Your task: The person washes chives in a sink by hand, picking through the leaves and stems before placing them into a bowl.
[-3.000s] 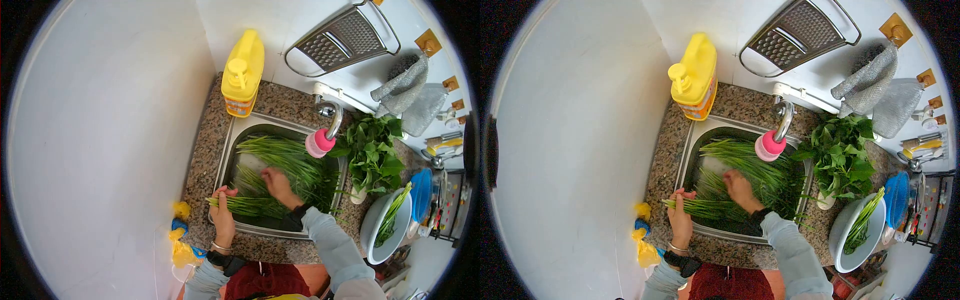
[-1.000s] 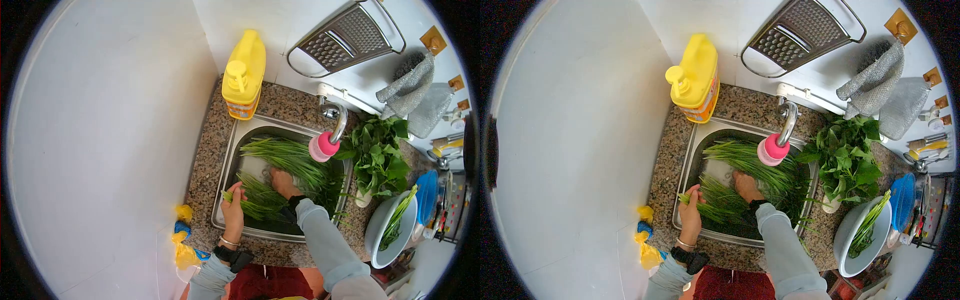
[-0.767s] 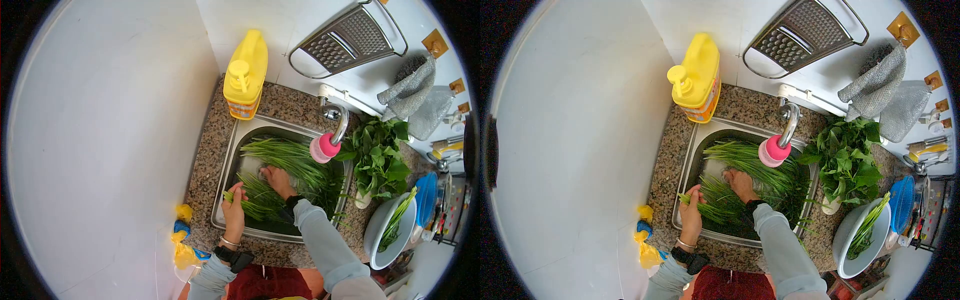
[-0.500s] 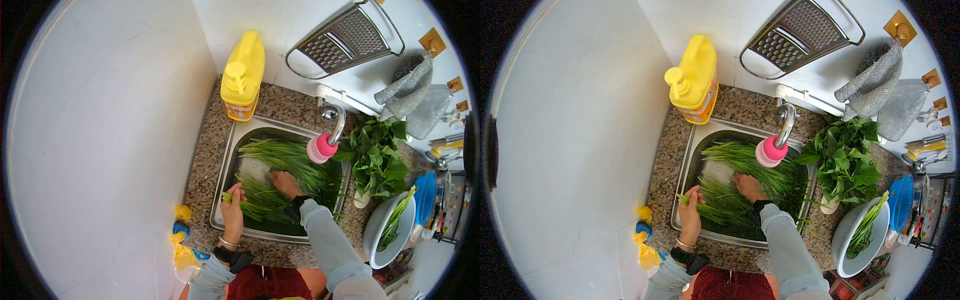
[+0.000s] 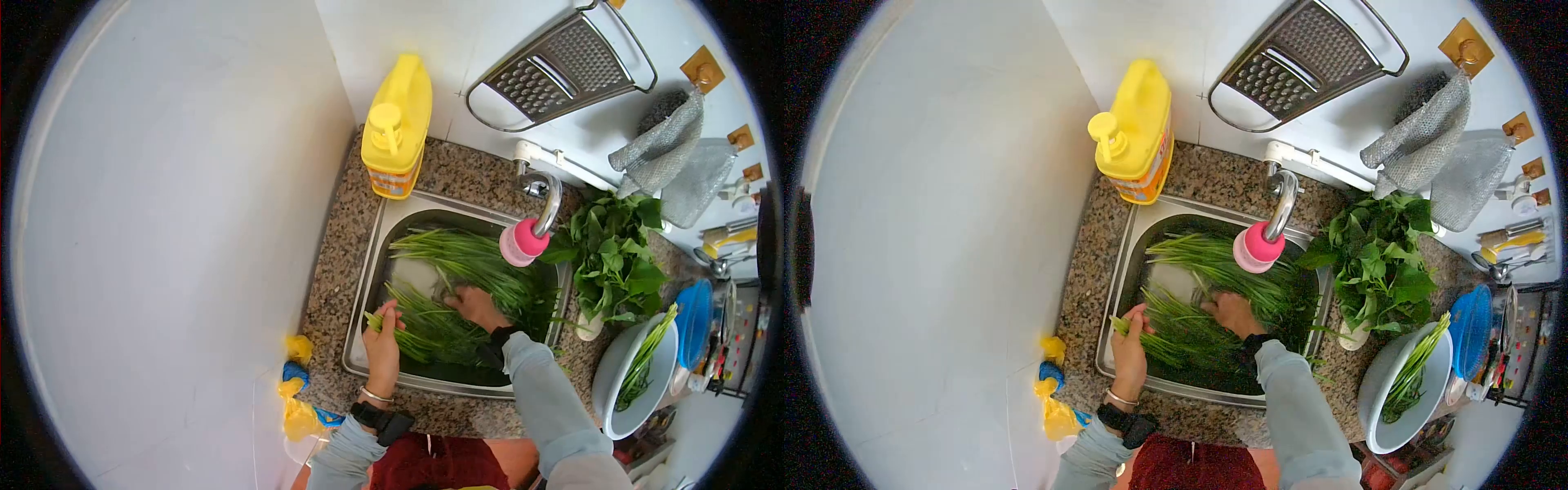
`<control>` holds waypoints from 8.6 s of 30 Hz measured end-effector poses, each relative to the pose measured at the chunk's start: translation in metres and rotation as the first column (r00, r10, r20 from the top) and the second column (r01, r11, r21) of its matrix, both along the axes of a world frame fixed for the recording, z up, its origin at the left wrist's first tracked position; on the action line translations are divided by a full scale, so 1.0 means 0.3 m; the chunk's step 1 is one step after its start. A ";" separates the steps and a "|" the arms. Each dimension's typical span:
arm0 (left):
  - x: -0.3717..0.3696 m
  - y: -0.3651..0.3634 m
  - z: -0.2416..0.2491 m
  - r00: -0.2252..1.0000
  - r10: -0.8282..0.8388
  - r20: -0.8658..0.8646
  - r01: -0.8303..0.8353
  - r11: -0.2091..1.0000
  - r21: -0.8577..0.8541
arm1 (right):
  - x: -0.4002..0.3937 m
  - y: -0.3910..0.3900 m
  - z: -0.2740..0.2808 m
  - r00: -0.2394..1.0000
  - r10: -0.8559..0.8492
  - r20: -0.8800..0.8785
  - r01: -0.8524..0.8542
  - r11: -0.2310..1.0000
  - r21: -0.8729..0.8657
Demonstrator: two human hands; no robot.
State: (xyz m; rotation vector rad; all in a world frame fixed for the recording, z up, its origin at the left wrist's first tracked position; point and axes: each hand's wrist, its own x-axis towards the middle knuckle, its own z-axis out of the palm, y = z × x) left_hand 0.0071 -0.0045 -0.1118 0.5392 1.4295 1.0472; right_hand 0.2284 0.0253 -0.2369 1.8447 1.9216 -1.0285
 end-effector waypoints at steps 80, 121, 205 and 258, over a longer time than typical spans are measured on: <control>-0.076 0.055 0.117 0.982 0.177 -0.069 -0.167 0.976 0.138 | -0.022 -0.090 0.043 0.818 0.056 -0.573 0.273 0.838 0.472; 0.011 0.068 0.054 0.978 -0.170 -0.117 0.175 0.984 0.034 | -0.230 0.016 0.331 0.635 0.067 -0.769 0.216 0.941 0.261; 0.075 0.074 -0.027 0.956 -0.293 -0.005 0.293 0.955 -0.037 | -0.024 0.086 0.162 0.930 -0.093 -0.355 0.267 0.836 0.479; 0.022 0.066 0.023 0.991 0.038 -0.126 -0.027 0.996 0.088 | -0.202 -0.088 0.255 0.864 0.171 -0.473 0.131 0.831 0.540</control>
